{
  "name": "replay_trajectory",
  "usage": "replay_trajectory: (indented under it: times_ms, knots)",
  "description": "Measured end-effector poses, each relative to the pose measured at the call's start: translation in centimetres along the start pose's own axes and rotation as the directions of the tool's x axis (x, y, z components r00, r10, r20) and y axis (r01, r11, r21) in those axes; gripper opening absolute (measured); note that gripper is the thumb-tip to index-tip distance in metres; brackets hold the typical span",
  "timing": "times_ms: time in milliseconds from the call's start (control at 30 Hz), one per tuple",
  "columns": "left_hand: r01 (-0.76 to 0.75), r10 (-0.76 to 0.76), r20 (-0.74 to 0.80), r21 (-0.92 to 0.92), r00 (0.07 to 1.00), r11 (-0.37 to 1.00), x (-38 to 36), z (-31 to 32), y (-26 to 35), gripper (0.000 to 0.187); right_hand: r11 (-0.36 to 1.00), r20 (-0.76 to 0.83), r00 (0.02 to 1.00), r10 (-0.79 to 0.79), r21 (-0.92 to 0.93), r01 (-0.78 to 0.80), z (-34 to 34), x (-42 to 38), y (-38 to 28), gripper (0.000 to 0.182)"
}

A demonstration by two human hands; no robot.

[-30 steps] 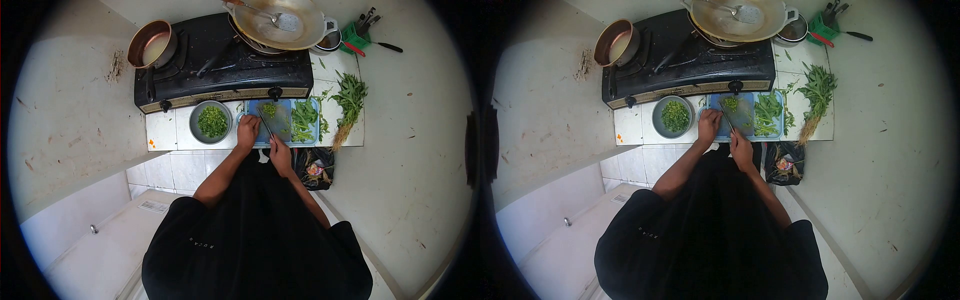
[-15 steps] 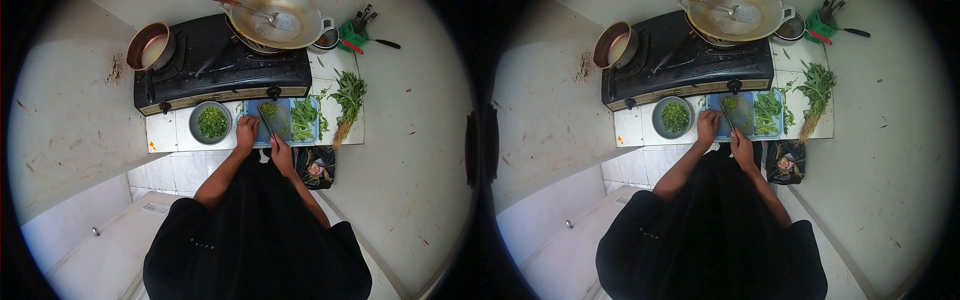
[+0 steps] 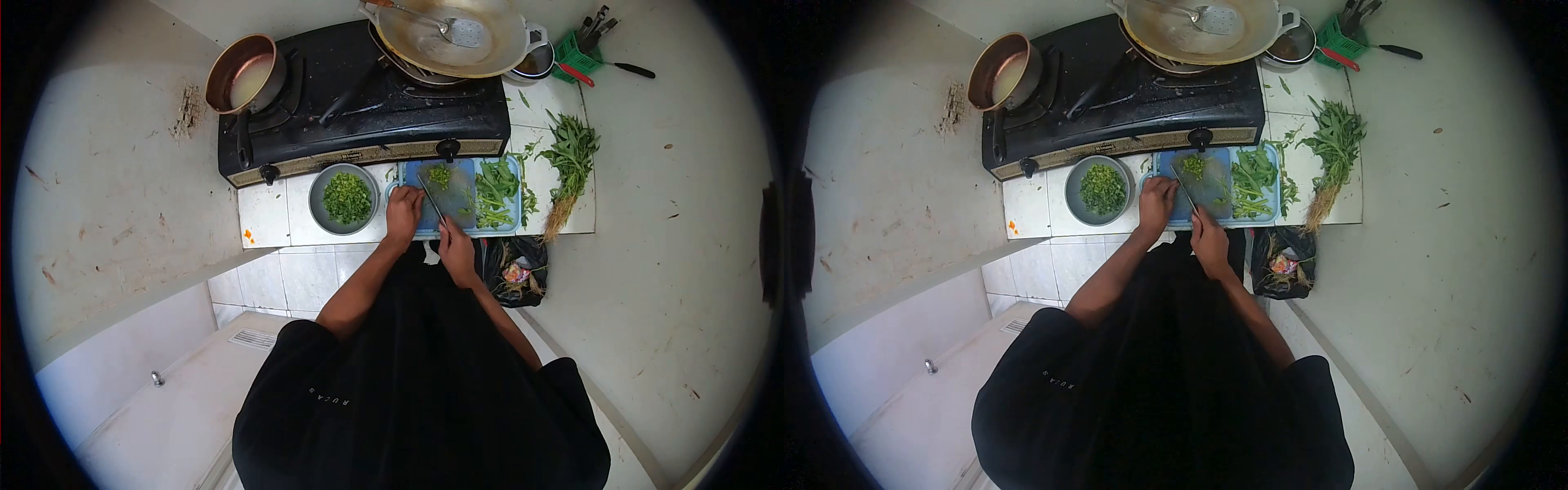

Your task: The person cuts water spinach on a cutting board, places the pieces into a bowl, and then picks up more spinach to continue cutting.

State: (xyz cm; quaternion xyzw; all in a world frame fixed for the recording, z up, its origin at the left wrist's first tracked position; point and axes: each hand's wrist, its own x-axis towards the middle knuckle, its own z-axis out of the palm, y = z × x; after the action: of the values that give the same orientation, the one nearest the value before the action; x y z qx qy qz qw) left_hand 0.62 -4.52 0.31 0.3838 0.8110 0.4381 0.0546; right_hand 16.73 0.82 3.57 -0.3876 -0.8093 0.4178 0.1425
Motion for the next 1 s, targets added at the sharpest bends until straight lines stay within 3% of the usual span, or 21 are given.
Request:
replay_trajectory:
  times_ms: [167, 367, 533, 667, 767, 833, 933, 1000]
  knots:
    - [-0.031, 0.031, -0.008, 0.067, 0.999, 0.997, -0.3, 0.1, 0.2, 0.013, 0.998, -0.023, 0.999, -0.028, -0.052, 0.026, 0.2, 0.8, 0.0, 0.029]
    - [0.003, -0.002, -0.009, 0.045, 1.000, 0.999, -0.2, -0.3, 0.3, 0.012, 0.996, 0.011, 0.999, 0.045, 0.081, -0.045, -1.0, 0.0, 0.4, 0.031]
    - [0.013, -0.013, -0.024, 0.000, 1.000, 1.000, -0.2, -0.3, 0.0, 0.010, 0.976, -0.061, 0.987, -0.152, 0.150, 0.159, -0.3, -0.8, 1.3, 0.032]
    - [0.008, -0.008, -0.036, -0.019, 0.999, 1.000, -0.1, -0.3, 0.2, 0.009, 0.987, 0.037, 0.998, -0.042, 0.157, 0.036, -0.6, -0.9, 1.2, 0.033]
    - [0.011, -0.011, -0.022, -0.003, 1.000, 1.000, -0.2, -0.1, -0.2, 0.009, 0.988, -0.007, 0.997, -0.081, 0.132, 0.081, -0.2, -0.8, 1.1, 0.032]
    - [0.012, -0.012, -0.010, 0.003, 1.000, 1.000, -0.2, -0.2, -0.1, 0.009, 1.000, 0.013, 1.000, -0.008, 0.022, 0.008, -0.3, -0.2, 0.5, 0.031]
    - [-0.005, 0.005, -0.009, 0.023, 1.000, 1.000, -0.1, -0.1, 0.2, 0.011, 0.993, -0.025, 0.999, -0.032, -0.119, 0.029, 0.8, 1.5, -0.2, 0.029]
    - [-0.020, 0.020, -0.017, 0.042, 1.000, 0.999, -0.2, -0.5, 0.4, 0.012, 0.998, -0.033, 0.999, -0.039, -0.042, 0.038, 1.0, 1.6, -0.1, 0.029]
